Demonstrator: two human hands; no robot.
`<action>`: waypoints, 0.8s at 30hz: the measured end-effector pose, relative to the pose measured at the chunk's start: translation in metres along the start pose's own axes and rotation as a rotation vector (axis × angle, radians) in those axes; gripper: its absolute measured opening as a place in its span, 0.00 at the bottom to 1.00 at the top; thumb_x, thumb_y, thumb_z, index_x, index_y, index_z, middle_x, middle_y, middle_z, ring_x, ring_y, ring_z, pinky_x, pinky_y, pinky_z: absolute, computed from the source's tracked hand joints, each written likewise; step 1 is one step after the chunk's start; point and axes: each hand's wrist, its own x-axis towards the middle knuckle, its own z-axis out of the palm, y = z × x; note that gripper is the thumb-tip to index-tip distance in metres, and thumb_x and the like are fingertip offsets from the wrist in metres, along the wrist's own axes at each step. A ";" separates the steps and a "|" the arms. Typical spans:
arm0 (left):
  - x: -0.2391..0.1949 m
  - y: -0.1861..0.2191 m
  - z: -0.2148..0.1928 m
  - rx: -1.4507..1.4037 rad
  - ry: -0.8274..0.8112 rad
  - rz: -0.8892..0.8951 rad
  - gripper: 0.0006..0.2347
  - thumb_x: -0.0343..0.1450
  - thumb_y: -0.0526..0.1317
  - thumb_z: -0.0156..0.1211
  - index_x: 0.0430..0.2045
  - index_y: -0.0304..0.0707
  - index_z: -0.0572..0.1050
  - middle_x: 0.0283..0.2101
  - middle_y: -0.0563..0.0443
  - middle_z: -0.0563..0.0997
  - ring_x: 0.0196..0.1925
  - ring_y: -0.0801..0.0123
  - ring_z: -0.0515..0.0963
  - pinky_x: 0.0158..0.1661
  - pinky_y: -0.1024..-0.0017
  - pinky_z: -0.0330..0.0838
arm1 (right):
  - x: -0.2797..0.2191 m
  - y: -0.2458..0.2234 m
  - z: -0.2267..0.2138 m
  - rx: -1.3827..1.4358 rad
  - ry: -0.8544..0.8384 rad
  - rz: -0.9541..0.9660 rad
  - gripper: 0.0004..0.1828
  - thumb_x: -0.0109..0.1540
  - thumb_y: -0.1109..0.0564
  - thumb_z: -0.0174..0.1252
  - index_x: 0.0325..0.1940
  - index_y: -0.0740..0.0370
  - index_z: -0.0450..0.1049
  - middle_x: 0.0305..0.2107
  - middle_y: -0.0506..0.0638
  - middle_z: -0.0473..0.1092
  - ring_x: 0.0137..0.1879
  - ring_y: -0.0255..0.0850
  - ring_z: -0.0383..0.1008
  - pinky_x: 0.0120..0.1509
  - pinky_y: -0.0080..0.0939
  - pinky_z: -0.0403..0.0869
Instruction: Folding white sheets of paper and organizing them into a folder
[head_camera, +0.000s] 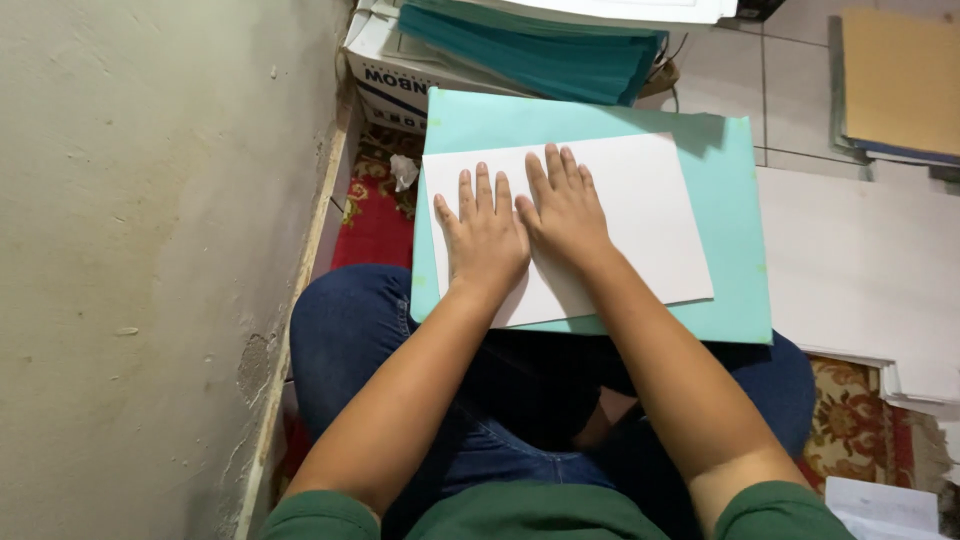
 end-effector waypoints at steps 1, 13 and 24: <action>0.000 -0.001 0.001 0.003 0.001 0.003 0.23 0.76 0.40 0.39 0.68 0.30 0.59 0.72 0.25 0.57 0.77 0.36 0.50 0.64 0.25 0.34 | 0.010 0.001 0.003 -0.001 0.017 -0.014 0.38 0.71 0.33 0.34 0.80 0.56 0.54 0.76 0.62 0.47 0.82 0.56 0.42 0.81 0.59 0.41; 0.000 0.005 -0.015 -0.027 -0.040 -0.015 0.25 0.76 0.44 0.41 0.69 0.31 0.59 0.73 0.25 0.55 0.78 0.38 0.47 0.65 0.27 0.32 | 0.003 0.048 -0.031 0.052 0.078 0.257 0.36 0.73 0.36 0.34 0.81 0.56 0.53 0.77 0.61 0.45 0.82 0.52 0.39 0.80 0.60 0.35; -0.001 0.001 -0.011 -0.033 -0.052 -0.010 0.26 0.76 0.46 0.42 0.70 0.32 0.58 0.74 0.25 0.53 0.78 0.39 0.45 0.66 0.28 0.30 | -0.095 0.071 -0.044 0.033 0.070 0.401 0.42 0.71 0.36 0.35 0.80 0.69 0.46 0.77 0.65 0.42 0.83 0.54 0.38 0.82 0.55 0.38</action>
